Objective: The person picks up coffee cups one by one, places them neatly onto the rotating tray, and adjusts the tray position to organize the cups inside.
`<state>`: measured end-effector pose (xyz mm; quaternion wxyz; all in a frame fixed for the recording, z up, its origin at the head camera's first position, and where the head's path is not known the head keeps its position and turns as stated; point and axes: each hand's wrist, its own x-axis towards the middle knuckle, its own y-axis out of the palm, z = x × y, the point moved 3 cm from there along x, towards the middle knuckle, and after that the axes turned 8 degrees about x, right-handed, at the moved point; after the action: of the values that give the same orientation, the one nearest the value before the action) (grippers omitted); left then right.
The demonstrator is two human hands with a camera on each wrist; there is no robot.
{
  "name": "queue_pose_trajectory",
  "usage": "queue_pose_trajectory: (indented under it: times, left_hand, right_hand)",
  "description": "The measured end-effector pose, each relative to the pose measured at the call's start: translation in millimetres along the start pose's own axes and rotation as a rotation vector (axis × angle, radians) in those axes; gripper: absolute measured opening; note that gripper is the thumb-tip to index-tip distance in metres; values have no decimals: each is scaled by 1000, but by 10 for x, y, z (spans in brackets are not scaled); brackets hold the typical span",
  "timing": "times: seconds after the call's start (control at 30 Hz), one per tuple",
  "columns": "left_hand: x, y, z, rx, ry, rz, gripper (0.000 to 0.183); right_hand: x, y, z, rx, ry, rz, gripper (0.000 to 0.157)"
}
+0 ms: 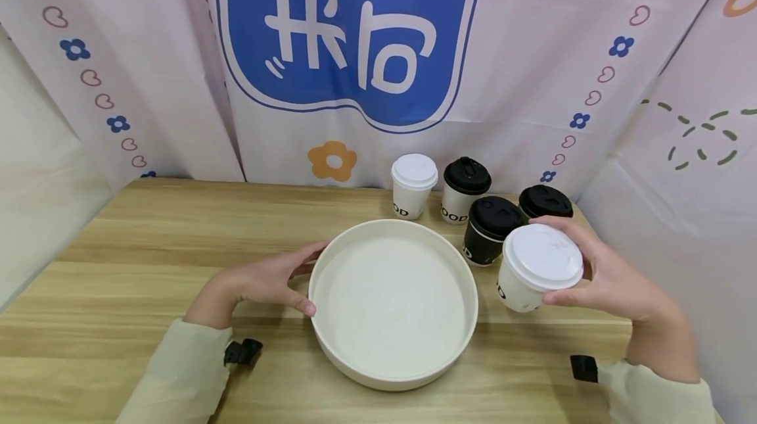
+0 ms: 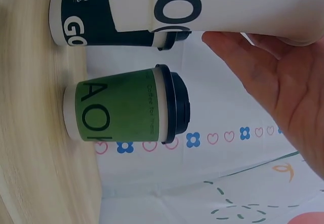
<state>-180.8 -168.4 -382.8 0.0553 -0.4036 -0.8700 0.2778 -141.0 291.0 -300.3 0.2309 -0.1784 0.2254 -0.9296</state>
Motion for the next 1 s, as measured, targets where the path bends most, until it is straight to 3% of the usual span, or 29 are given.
queue_pose_trajectory:
  times: [0.23,0.63,1.0]
  left_hand:
    - [-23,1,-6,-16,-1,5,110]
    - [-4,12,6,-11,7,19,112]
    - [-1,5,-12,-10,24,15,111]
  right_hand:
    - [56,81,41,17,-4,49,99]
    - [91,218,160,76,-92,105,101]
    - [302,415,239,131,-145,193,103]
